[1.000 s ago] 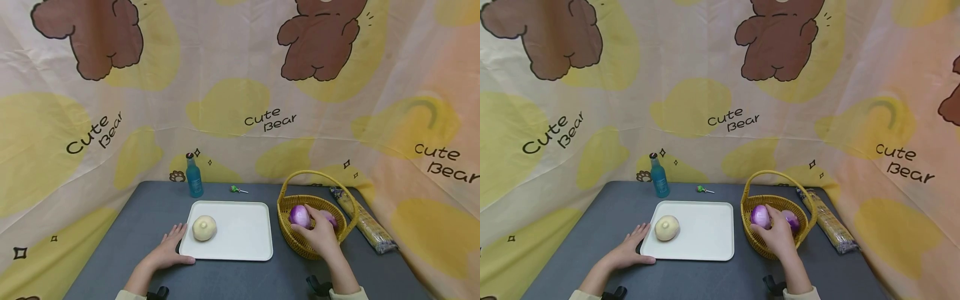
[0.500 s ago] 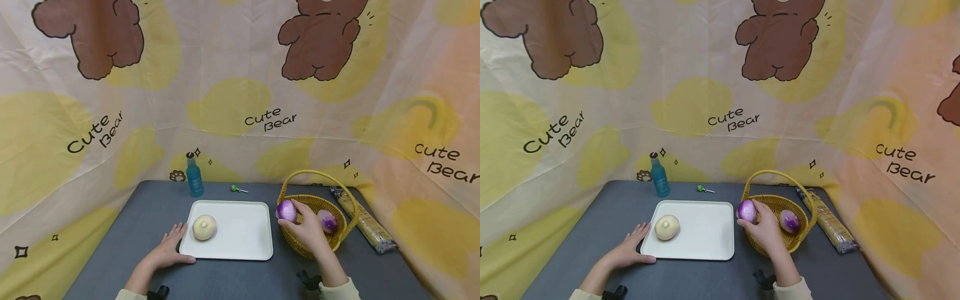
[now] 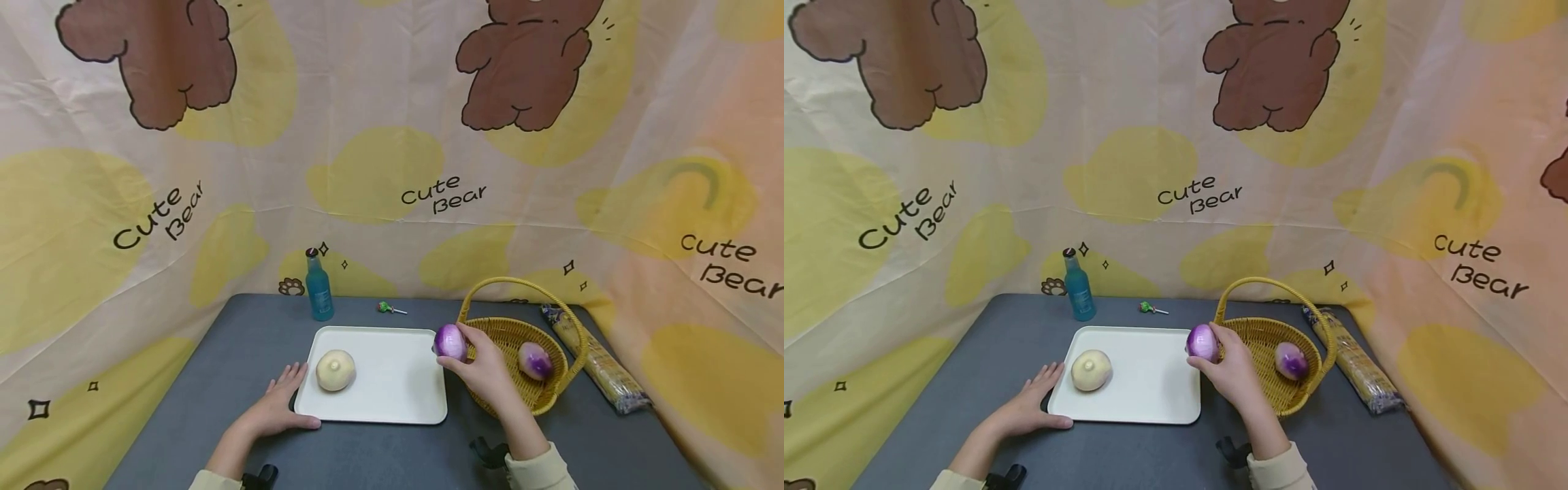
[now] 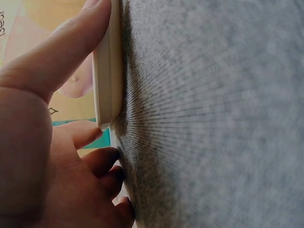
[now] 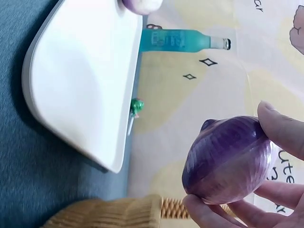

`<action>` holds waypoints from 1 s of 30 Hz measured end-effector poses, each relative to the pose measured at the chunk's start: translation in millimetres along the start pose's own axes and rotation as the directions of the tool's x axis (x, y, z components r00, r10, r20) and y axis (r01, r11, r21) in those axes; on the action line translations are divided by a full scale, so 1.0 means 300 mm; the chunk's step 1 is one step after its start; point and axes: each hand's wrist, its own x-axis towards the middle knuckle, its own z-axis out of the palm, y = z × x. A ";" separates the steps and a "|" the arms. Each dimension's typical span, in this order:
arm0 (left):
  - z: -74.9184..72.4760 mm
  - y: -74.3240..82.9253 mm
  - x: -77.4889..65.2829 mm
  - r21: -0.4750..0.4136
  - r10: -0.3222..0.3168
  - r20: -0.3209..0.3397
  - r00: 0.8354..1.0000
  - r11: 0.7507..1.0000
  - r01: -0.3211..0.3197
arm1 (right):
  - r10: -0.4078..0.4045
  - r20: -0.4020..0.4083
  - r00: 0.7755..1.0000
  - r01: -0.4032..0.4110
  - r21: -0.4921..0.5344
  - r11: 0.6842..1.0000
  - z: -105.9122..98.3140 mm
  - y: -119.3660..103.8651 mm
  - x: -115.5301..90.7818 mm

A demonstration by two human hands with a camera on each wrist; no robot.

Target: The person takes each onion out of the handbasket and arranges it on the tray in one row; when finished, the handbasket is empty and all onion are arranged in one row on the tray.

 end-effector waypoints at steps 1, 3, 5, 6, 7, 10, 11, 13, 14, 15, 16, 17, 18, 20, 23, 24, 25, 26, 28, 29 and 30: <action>0.000 0.001 0.000 -0.001 0.000 0.000 1.000 1.000 0.000 | -0.003 0.001 1.000 0.003 0.000 1.000 0.006 -0.002 0.002; -0.001 0.002 0.001 -0.004 0.000 0.000 1.000 1.000 0.000 | 0.001 0.010 1.000 -0.001 0.013 1.000 0.017 -0.009 0.006; -0.002 0.003 0.002 -0.007 0.000 -0.001 1.000 1.000 0.000 | 0.004 0.015 1.000 -0.005 0.023 1.000 0.027 -0.015 0.011; -0.002 0.004 0.003 -0.008 0.000 -0.001 1.000 1.000 0.000 | 0.006 0.019 1.000 -0.007 0.030 1.000 0.032 -0.018 0.014; -0.002 0.004 0.003 -0.007 0.000 -0.001 1.000 1.000 0.000 | 0.009 0.023 1.000 -0.009 0.035 0.999 0.038 -0.020 0.017; -0.001 0.004 0.002 -0.005 -0.001 -0.001 1.000 1.000 0.001 | 0.006 0.029 1.000 -0.007 0.036 0.999 0.055 -0.025 0.025; -0.001 0.004 0.002 -0.005 -0.002 0.000 1.000 1.000 0.002 | 0.003 0.032 0.999 -0.004 0.033 0.999 0.061 -0.026 0.028; 0.000 0.003 0.001 -0.004 -0.003 0.001 1.000 1.000 0.003 | -0.008 0.033 0.999 0.007 0.027 1.000 0.074 -0.030 0.033; 0.001 0.002 0.000 -0.004 -0.002 0.001 1.000 1.000 0.002 | -0.013 0.035 0.999 0.012 0.026 1.000 0.081 -0.032 0.035; 0.001 0.001 0.000 -0.005 -0.002 0.000 1.000 1.000 0.002 | -0.018 0.037 0.999 0.017 0.025 1.000 0.088 -0.035 0.037; 0.002 0.000 0.000 -0.005 0.000 0.000 1.000 1.000 0.000 | -0.022 0.039 0.999 0.021 0.026 0.999 0.094 -0.039 0.039; 0.002 -0.001 0.000 -0.004 0.001 -0.001 1.000 1.000 -0.001 | -0.030 0.039 0.999 0.029 0.027 0.999 0.101 -0.041 0.040; 0.003 -0.001 -0.001 -0.004 0.001 -0.002 1.000 1.000 -0.001 | -0.037 0.040 0.999 0.035 0.034 0.999 0.107 -0.044 0.043; 0.003 -0.001 0.000 -0.007 0.001 -0.002 1.000 1.000 -0.001 | -0.042 0.043 0.998 0.040 0.043 0.998 0.120 -0.049 0.047; 0.004 0.000 0.000 -0.010 -0.002 -0.002 1.000 1.000 0.002 | -0.052 0.043 0.998 0.050 0.052 0.997 0.139 -0.052 0.054; 0.004 0.000 0.000 -0.012 -0.003 -0.001 1.000 1.000 0.003 | -0.052 0.043 0.998 0.049 0.057 0.997 0.145 -0.054 0.057; 0.004 0.000 0.000 -0.013 -0.003 -0.002 1.000 1.000 0.003 | -0.052 0.045 0.998 0.049 0.061 0.997 0.151 -0.054 0.059; 0.004 0.000 0.000 -0.013 -0.002 -0.002 1.000 1.000 0.002 | -0.054 0.045 0.998 0.051 0.065 0.997 0.157 -0.055 0.061; 0.004 -0.001 0.000 -0.011 -0.001 -0.004 1.000 1.000 0.001 | -0.059 0.050 0.997 0.055 0.074 0.996 0.169 -0.058 0.065; 0.004 -0.001 0.000 -0.009 0.000 -0.005 1.000 1.000 -0.001 | -0.060 0.053 0.997 0.056 0.080 0.995 0.174 -0.059 0.067; 0.004 -0.001 0.000 -0.010 0.001 -0.006 1.000 1.000 -0.001 | -0.066 0.056 0.996 0.061 0.087 0.994 0.180 -0.061 0.069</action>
